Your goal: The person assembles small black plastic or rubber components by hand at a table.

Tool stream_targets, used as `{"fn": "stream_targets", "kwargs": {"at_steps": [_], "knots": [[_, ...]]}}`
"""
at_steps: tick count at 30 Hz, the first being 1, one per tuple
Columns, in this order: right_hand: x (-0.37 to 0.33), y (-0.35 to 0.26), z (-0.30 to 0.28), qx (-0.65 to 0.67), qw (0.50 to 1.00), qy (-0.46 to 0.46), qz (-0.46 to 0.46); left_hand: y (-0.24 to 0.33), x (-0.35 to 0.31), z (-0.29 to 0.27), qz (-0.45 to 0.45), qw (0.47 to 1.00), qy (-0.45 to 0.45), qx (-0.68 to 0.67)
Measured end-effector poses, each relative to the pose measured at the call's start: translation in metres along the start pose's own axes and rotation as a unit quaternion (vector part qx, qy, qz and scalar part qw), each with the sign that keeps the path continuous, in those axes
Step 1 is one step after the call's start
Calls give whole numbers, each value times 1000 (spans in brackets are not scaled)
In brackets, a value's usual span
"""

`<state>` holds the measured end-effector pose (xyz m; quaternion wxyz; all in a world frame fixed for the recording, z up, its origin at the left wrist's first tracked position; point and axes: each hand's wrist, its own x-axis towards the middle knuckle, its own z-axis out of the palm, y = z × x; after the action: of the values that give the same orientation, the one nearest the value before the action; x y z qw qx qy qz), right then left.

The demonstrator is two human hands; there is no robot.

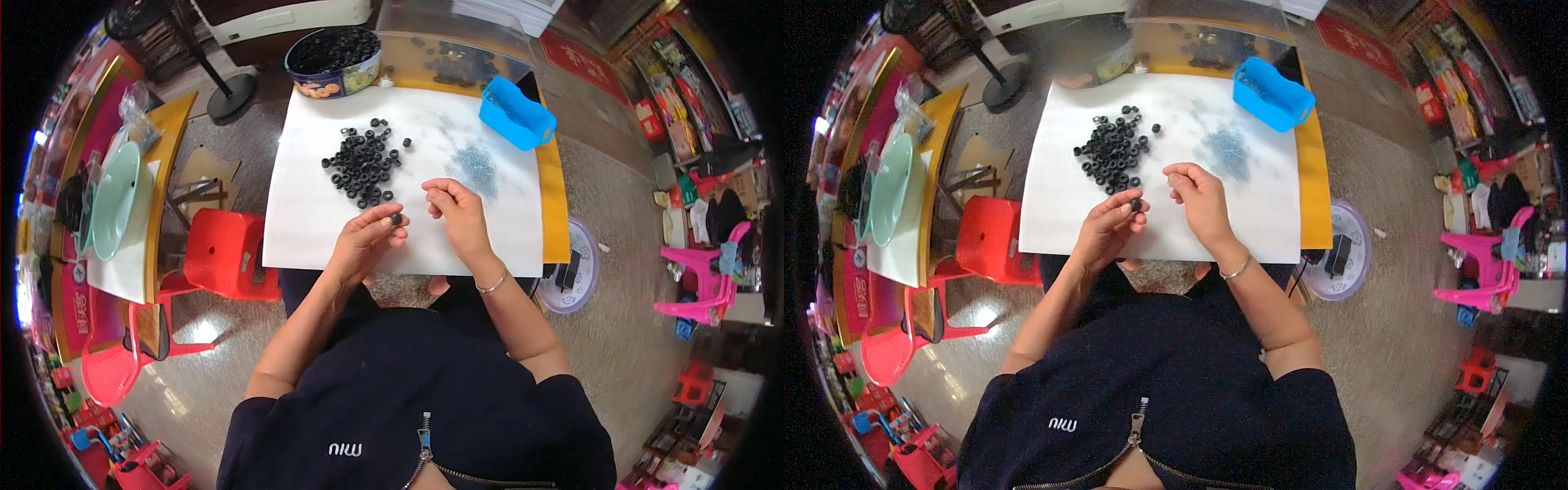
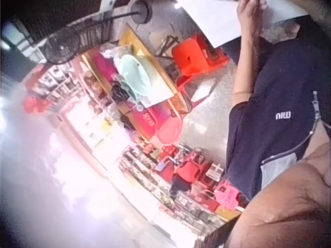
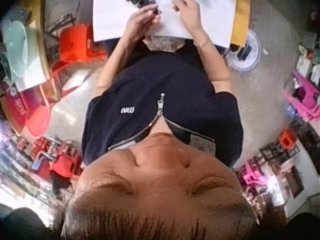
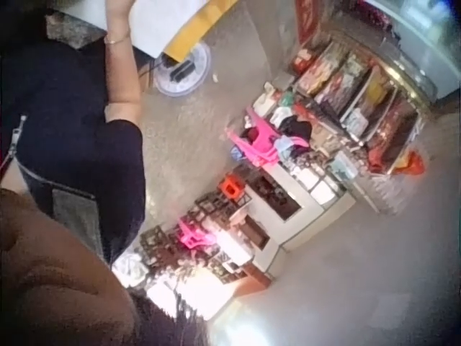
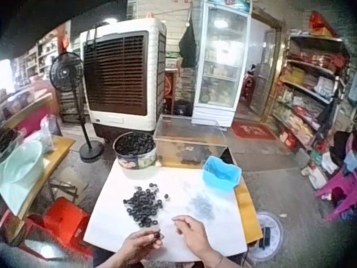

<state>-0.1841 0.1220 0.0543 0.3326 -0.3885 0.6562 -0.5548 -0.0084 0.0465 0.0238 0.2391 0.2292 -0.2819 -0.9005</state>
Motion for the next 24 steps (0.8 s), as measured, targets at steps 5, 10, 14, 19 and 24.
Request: {"fn": "stream_targets", "kwargs": {"at_steps": [5, 10, 14, 19, 24], "knots": [[-22, -17, 12, 197, 977, -38, 78, 3, -5, 6, -3, 999, -23, -47], [-35, -25, 19, 216, 974, -16, 64, -2, -8, 7, 8, 997, -40, -72], [-43, -34, 24, 186, 982, -7, 28, -2, -12, 12, 46, 998, -46, -23], [-46, -37, 27, 149, 989, -6, 12, -2, -14, 16, 85, 995, -52, 18], [-48, -34, 30, 111, 994, 16, -20, -2, -18, 22, 87, 995, -29, 36]]}}
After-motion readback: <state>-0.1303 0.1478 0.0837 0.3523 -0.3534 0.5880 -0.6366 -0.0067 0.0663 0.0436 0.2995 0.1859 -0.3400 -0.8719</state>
